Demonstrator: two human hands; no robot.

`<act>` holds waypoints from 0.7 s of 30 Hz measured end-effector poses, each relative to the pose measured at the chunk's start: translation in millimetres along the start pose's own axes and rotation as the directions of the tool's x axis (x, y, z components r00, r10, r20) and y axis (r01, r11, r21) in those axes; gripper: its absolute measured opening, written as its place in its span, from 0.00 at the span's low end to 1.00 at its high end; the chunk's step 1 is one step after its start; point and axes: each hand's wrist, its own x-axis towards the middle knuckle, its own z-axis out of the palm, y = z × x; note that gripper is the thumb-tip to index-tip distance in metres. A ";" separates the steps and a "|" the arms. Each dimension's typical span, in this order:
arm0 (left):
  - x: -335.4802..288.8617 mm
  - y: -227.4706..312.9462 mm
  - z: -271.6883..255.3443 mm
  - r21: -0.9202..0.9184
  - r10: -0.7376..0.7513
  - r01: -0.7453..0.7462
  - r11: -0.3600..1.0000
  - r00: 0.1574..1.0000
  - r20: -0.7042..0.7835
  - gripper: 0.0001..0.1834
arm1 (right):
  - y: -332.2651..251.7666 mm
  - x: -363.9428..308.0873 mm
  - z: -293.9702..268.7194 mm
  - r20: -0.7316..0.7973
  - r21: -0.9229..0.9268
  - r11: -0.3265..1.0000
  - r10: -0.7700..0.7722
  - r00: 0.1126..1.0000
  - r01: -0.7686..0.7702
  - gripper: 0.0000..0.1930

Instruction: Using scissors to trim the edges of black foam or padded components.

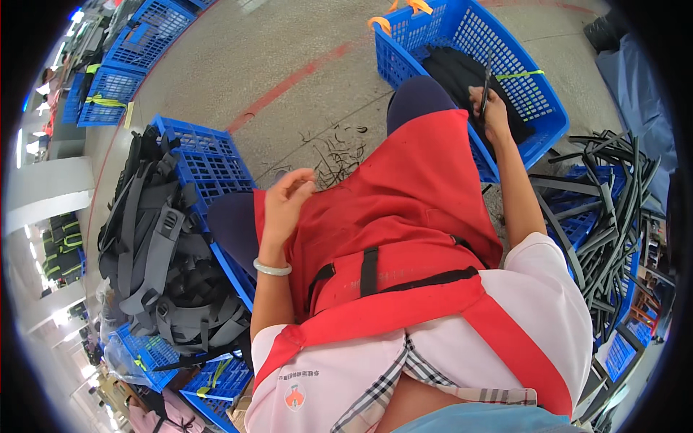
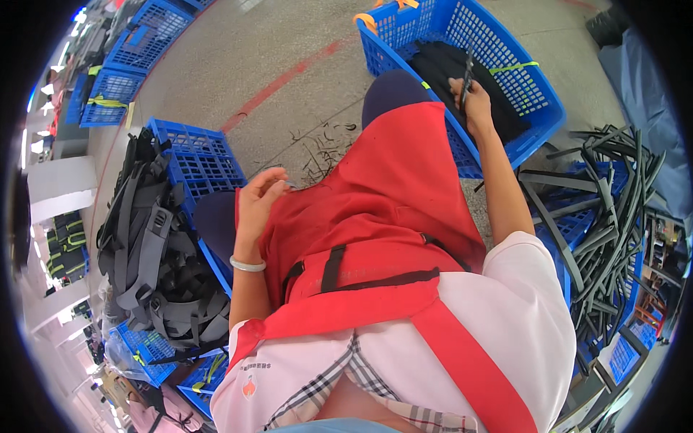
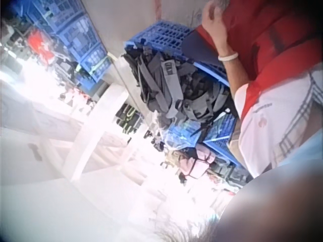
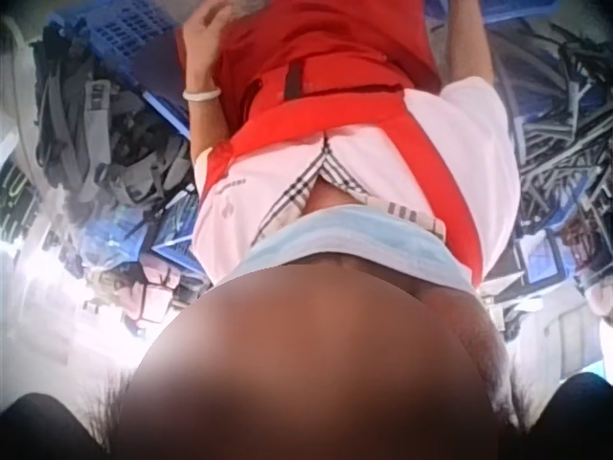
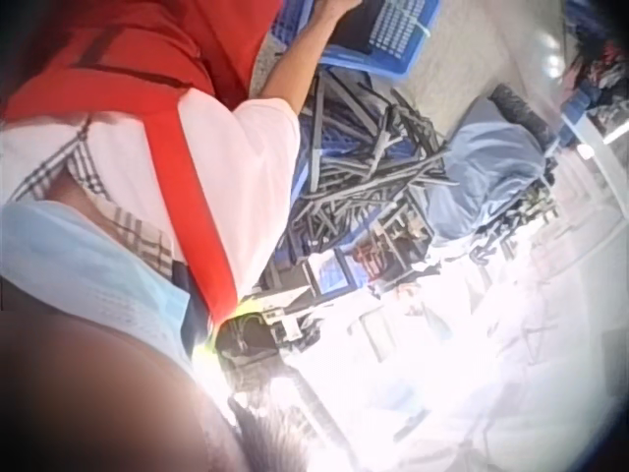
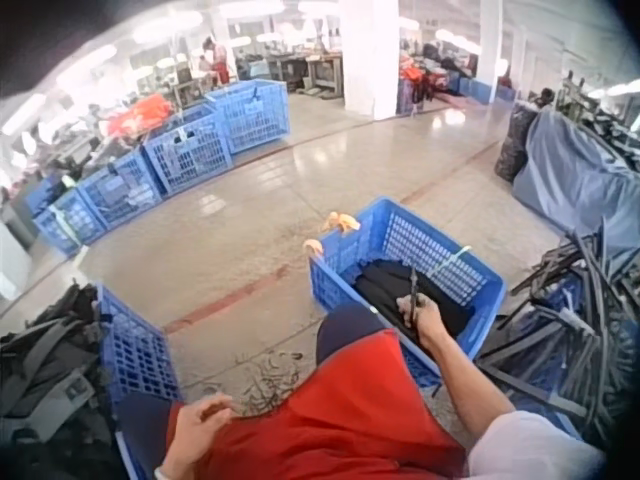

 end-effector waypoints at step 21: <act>-166.7 6.3 -252.2 0.615 0.541 0.255 0.746 0.307 -0.783 0.14 | -26.0 -116.4 208.9 0.826 -0.453 0.505 -0.072 0.558 0.735 0.09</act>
